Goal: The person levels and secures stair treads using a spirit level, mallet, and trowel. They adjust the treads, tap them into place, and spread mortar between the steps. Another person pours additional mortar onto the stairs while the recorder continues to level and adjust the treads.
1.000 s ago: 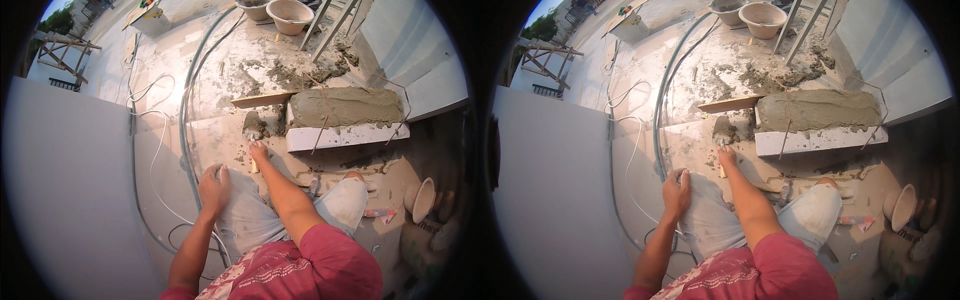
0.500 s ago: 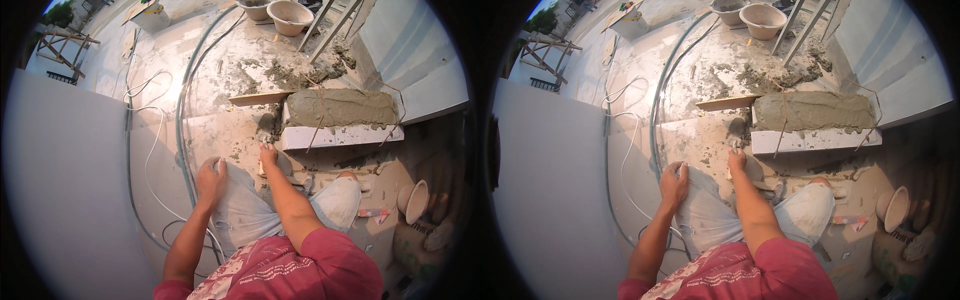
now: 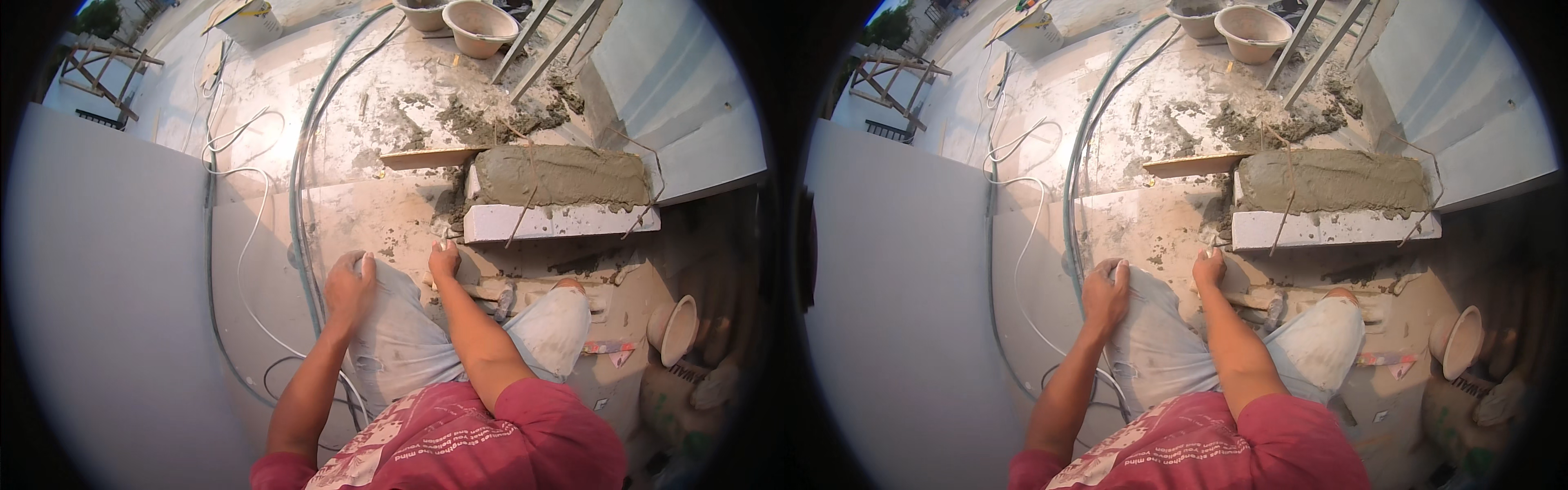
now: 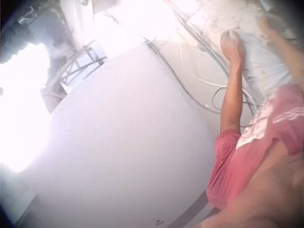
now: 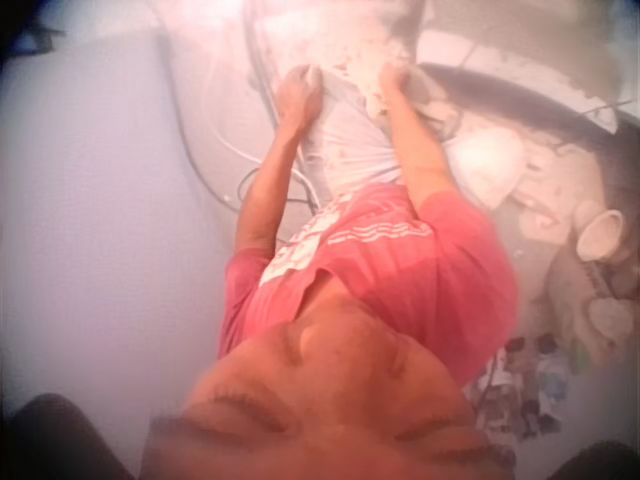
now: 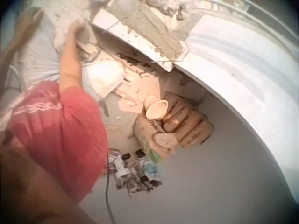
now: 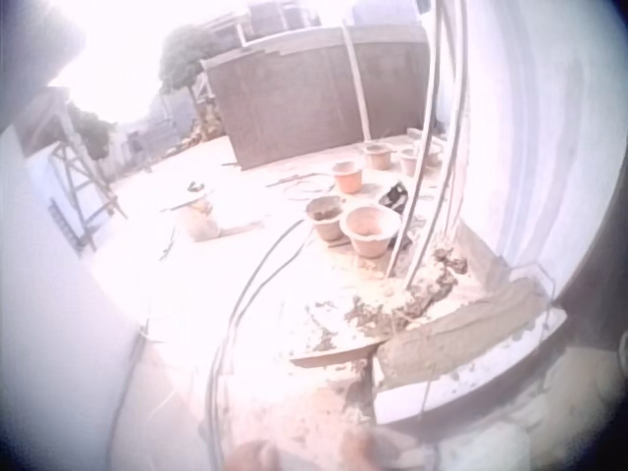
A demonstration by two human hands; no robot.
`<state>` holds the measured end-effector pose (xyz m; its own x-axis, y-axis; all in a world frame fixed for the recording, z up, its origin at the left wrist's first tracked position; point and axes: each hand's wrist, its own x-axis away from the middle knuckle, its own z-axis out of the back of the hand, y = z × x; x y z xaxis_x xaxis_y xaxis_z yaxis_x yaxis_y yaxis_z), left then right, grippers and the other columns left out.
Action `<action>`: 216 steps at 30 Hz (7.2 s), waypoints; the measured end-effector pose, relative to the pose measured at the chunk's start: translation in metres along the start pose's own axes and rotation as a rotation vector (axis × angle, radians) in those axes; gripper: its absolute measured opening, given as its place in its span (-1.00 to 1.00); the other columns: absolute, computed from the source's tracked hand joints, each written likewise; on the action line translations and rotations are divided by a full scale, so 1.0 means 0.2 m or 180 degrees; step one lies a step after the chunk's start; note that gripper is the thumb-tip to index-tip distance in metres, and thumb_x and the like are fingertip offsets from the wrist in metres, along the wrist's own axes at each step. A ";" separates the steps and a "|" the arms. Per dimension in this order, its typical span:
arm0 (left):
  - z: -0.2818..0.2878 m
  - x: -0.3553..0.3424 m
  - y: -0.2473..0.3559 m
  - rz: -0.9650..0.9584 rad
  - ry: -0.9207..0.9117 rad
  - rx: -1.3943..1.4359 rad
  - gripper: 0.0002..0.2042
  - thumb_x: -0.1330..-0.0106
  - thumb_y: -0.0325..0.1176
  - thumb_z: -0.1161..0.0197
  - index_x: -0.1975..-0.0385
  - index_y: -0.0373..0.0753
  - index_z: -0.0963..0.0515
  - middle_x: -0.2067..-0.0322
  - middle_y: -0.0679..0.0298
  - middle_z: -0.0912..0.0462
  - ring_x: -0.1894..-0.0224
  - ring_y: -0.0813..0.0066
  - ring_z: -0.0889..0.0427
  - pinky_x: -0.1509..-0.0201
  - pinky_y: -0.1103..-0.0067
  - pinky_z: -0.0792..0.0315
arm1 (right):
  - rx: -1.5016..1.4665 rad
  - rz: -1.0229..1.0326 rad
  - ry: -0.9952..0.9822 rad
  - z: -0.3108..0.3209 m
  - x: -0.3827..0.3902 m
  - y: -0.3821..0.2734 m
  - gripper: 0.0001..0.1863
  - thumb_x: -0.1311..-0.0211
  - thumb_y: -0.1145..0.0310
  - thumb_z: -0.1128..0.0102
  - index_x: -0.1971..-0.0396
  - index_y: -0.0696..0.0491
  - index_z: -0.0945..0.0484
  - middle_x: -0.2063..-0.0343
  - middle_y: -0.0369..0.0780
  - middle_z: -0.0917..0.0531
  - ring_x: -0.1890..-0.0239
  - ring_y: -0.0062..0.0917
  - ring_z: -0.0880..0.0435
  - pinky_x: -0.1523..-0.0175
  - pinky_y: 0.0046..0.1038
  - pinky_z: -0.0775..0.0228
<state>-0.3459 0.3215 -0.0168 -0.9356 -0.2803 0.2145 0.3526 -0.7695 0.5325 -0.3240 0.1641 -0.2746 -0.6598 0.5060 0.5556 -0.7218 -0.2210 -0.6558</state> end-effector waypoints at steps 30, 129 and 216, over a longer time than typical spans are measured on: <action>-0.02 -0.01 -0.03 -0.0006 0.0091 0.0045 -0.62 -0.38 -0.10 -0.15 0.13 -0.32 -0.69 0.17 -0.05 -0.72 0.07 0.00 -0.68 -0.07 0.35 -0.47 | -0.0009 -0.0199 0.0427 -0.05 0.09 -0.17 -0.50 -0.30 0.20 -0.26 -0.14 0.14 -0.43 0.02 0.09 -0.64 -0.04 0.02 -0.62 -0.14 -0.11 -0.43; -0.21 -0.04 0.11 -0.1125 -0.1005 -0.1086 -0.18 -0.42 0.04 -0.09 -0.49 -0.38 0.04 -0.43 -0.36 0.04 -0.49 -0.28 0.02 -0.52 0.20 -0.03 | -0.0210 -0.0549 0.1789 2.01 -0.23 0.93 -0.49 -0.19 0.19 -0.35 0.01 0.27 -0.51 0.24 0.09 -0.68 0.24 -0.09 -0.71 0.13 -0.18 -0.56; -0.26 0.20 0.04 -0.0964 -0.0226 -0.0583 -0.15 -0.21 -0.02 -0.31 -0.46 -0.23 -0.12 -0.43 -0.24 -0.05 -0.45 -0.21 -0.08 -0.50 0.15 -0.03 | 0.1823 0.1834 0.0434 1.76 0.93 0.41 -0.34 -0.17 0.09 -0.23 -0.29 -0.01 -0.42 -0.41 0.20 -0.07 -0.45 0.28 0.07 -0.46 0.18 0.15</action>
<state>-0.3805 0.2745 -0.0461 -0.9915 0.0118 0.1293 0.0449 -0.9034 0.4264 -0.5796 -0.0549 -0.0457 -0.9548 0.2718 0.1203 -0.2968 -0.8495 -0.4363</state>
